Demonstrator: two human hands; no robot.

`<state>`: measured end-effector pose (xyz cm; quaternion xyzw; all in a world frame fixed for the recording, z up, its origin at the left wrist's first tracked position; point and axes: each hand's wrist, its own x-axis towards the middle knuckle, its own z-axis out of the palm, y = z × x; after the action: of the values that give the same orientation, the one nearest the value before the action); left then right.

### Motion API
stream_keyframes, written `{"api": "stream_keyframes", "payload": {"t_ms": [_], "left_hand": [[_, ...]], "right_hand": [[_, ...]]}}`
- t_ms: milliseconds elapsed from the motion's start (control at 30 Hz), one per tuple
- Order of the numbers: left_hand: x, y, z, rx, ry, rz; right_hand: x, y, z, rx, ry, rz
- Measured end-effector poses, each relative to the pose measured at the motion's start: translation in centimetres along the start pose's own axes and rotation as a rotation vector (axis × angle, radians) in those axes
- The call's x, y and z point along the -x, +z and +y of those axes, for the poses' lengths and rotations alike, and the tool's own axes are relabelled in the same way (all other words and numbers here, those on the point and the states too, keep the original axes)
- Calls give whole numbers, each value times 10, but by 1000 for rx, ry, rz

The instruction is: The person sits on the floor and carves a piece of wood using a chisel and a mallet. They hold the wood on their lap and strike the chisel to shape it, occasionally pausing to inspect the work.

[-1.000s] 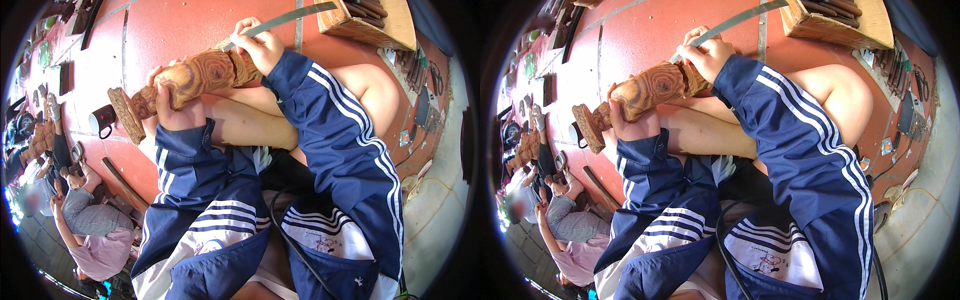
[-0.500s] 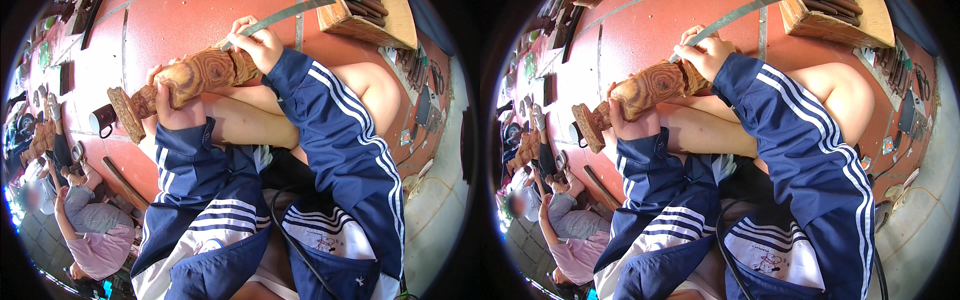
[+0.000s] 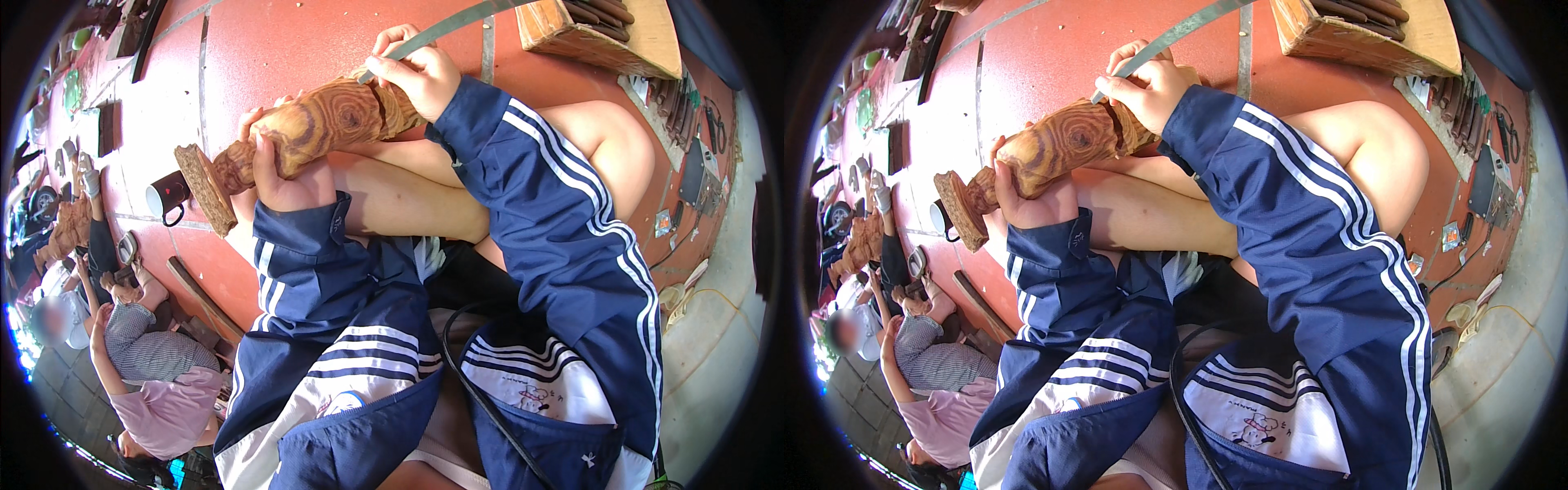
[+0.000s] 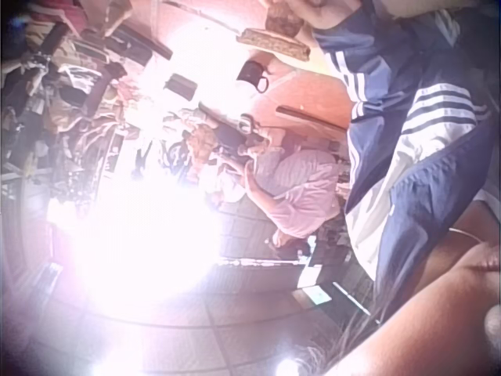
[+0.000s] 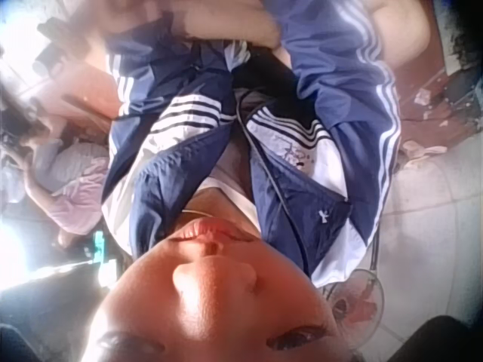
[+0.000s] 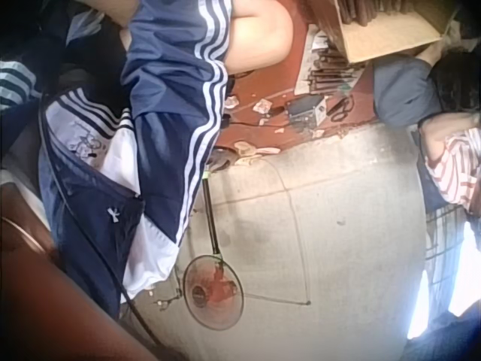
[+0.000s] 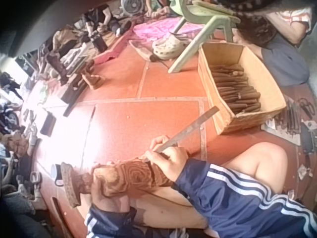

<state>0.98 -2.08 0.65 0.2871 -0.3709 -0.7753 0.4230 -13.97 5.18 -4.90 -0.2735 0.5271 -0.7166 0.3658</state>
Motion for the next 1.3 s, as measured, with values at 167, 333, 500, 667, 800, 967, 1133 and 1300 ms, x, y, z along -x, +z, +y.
{"api": "stream_keyframes", "payload": {"t_ms": [167,333,500,667,800,967,1133,1300], "left_hand": [[-1,-1,0,-21,10,8],[0,2,1,4,-12,-1],[-1,0,0,18,-2,-1],[-1,-2,1,12,-6,-1],[0,-2,1,15,-9,-1],[-2,-4,0,11,-7,-4],[-1,-4,1,6,-5,-18],[-1,-2,0,15,8,-31]], "right_hand": [[0,-3,-1,-13,47,6],[2,-3,-4,27,67,55],[3,0,-7,-20,54,56],[2,-1,-5,-31,27,40],[3,0,-6,-46,27,36],[2,1,-5,-45,32,40],[2,0,-4,-39,23,11],[-1,-1,-1,9,-34,10]]}}
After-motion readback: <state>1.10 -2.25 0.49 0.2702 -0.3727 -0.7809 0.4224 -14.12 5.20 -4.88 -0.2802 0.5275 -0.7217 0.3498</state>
